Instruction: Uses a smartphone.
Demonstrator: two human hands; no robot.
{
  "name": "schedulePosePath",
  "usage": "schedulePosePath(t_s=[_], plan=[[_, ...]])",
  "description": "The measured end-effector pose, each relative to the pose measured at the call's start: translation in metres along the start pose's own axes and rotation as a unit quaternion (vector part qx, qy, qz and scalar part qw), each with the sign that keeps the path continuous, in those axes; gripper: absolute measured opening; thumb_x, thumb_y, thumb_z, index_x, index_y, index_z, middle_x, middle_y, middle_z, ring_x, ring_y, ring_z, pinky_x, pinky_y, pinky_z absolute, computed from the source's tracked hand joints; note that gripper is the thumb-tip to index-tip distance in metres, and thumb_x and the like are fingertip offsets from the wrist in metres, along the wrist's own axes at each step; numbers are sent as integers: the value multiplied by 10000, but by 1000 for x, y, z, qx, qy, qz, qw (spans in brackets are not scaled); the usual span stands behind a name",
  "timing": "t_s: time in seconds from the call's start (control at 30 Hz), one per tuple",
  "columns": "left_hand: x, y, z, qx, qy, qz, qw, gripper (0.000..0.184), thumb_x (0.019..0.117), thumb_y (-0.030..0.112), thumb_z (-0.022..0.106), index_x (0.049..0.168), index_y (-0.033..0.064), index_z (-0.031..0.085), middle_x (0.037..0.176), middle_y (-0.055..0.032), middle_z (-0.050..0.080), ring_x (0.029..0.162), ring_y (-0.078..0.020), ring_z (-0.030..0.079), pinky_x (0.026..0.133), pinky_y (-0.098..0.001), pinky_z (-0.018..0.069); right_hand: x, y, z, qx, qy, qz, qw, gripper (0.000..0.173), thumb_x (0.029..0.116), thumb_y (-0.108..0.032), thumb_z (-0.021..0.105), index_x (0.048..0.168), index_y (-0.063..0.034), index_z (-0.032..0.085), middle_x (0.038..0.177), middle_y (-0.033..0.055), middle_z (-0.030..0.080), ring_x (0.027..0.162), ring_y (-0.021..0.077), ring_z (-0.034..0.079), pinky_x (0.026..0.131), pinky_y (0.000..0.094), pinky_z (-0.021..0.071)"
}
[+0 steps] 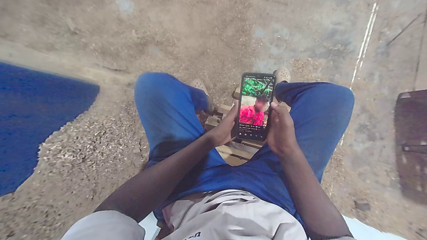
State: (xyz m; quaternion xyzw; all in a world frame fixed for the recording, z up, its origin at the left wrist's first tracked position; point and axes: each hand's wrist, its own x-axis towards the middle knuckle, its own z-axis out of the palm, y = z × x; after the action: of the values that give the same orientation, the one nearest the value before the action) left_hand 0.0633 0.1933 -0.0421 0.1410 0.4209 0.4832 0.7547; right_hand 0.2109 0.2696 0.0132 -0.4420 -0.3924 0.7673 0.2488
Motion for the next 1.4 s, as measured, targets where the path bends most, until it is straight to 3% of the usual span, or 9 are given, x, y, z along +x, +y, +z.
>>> schedulePosePath(t_s=[0.23,0.4,1.23,1.4], plan=[[1,-1,0,1,2,0,1000,746,1031,644,58,1256,186,602,1113,-21,709,1067,-138,678,912,-353,578,0,1,-1,-2,-4,1,1000,411,1008,-412,372,1359,-238,497,1125,-56,671,1037,44,660,888,267,570],[1,-1,0,-6,1,-8,1000,766,1023,662,60,1354,180,555,1193,-56,693,1128,-178,664,954,-392,566,0,0,-1,-11,-10,-4,1000,446,1003,-427,388,1398,-249,491,1201,-47,667,1099,63,647,917,289,565],[0,0,0,-4,-3,-2,1000,774,1032,647,64,1320,143,576,1170,-66,697,1109,-175,669,946,-376,570,1,1,-3,-16,-25,-12,1000,460,983,-386,385,1409,-238,474,1194,-41,668,1078,66,654,900,291,570],[0,-2,-1,-5,-9,3,1000,786,1030,648,59,1311,133,583,1168,-67,698,1107,-172,668,945,-376,568,0,1,-2,-11,-17,-4,1000,417,981,-381,396,1365,-247,491,1147,-55,679,1050,54,662,885,281,577]])
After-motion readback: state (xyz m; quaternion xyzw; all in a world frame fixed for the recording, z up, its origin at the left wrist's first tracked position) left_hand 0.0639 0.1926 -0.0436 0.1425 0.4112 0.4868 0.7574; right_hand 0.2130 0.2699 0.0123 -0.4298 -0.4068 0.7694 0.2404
